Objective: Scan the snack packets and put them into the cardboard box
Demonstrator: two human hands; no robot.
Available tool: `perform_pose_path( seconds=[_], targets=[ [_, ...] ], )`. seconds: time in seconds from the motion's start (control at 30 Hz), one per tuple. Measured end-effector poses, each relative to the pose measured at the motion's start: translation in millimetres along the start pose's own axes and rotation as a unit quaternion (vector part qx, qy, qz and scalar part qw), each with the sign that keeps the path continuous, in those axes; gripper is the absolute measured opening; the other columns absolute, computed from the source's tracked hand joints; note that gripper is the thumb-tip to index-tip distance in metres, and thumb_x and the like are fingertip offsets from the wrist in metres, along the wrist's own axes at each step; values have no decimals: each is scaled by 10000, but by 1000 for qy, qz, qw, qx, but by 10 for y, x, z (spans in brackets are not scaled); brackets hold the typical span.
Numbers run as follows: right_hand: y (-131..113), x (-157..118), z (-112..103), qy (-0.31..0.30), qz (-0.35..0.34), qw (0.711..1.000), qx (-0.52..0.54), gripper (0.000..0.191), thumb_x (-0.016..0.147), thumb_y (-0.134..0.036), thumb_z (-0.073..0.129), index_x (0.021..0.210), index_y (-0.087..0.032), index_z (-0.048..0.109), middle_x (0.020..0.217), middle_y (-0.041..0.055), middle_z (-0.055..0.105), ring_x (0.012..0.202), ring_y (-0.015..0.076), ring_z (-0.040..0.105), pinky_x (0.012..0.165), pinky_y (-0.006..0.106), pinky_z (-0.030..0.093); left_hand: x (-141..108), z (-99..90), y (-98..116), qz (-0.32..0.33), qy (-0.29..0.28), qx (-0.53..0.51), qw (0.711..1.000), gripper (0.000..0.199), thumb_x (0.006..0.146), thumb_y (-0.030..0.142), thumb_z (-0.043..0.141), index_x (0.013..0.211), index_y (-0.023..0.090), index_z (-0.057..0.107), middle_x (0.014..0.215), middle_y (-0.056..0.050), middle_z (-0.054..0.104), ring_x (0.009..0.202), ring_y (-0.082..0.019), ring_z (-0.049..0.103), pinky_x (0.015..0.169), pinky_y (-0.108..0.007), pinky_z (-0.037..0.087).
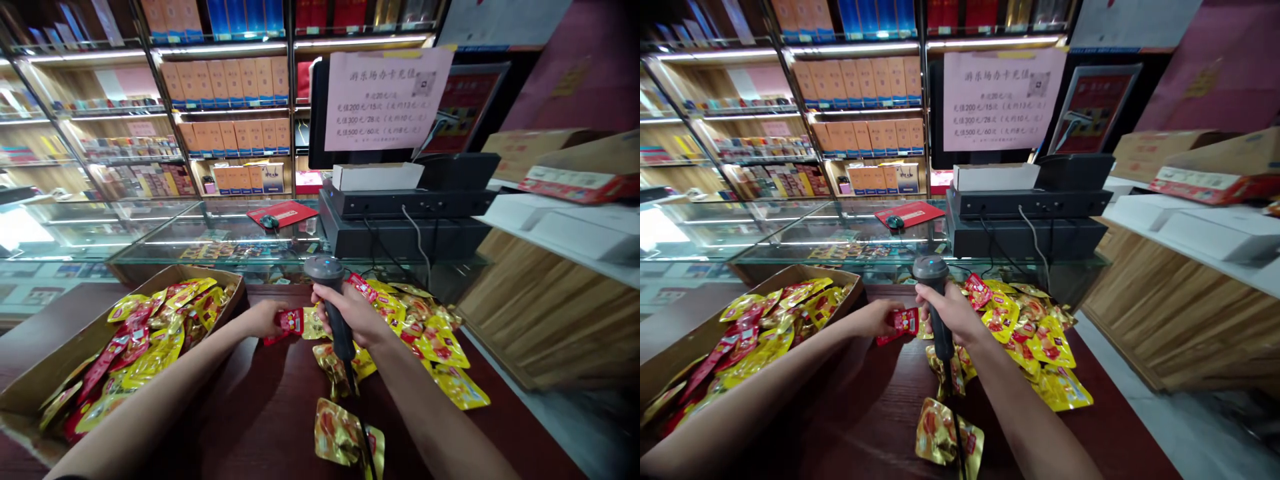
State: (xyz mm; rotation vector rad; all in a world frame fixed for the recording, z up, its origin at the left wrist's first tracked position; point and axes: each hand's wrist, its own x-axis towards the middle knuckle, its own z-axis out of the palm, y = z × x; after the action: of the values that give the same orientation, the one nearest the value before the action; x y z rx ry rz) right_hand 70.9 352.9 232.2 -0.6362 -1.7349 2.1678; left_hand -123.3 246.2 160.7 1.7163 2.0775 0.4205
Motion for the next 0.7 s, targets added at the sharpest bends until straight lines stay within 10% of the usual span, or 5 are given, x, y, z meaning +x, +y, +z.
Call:
perform_pose_path(
  seconds=[0.2,0.47,0.7],
  targets=[
    [162,71,119,-4,44,998,-33,280,781,-439,621,764,-178,525,481,-36,541,343,81,464,347,196,374,8,-347,-296,-32,92,-181,979,594,575,190,702,1164,183,625,864,-29,710,756,-183,652,703,-264,488],
    [450,124,379,-21,86,994,-70,297,776,-458,608,755,-185,493,457,-53,524,331,82,457,337,199,365,113,-285,-314,-144,166,-477,851,440,566,456,789,847,134,684,690,-17,668,611,-140,618,593,-289,545],
    [761,55,601,-41,127,990,-46,335,786,-492,585,725,-188,458,433,-61,507,310,80,461,326,191,379,134,-247,-300,-139,180,-464,856,473,560,467,797,865,125,681,672,-6,643,564,-132,594,496,-282,549]
  ],
)
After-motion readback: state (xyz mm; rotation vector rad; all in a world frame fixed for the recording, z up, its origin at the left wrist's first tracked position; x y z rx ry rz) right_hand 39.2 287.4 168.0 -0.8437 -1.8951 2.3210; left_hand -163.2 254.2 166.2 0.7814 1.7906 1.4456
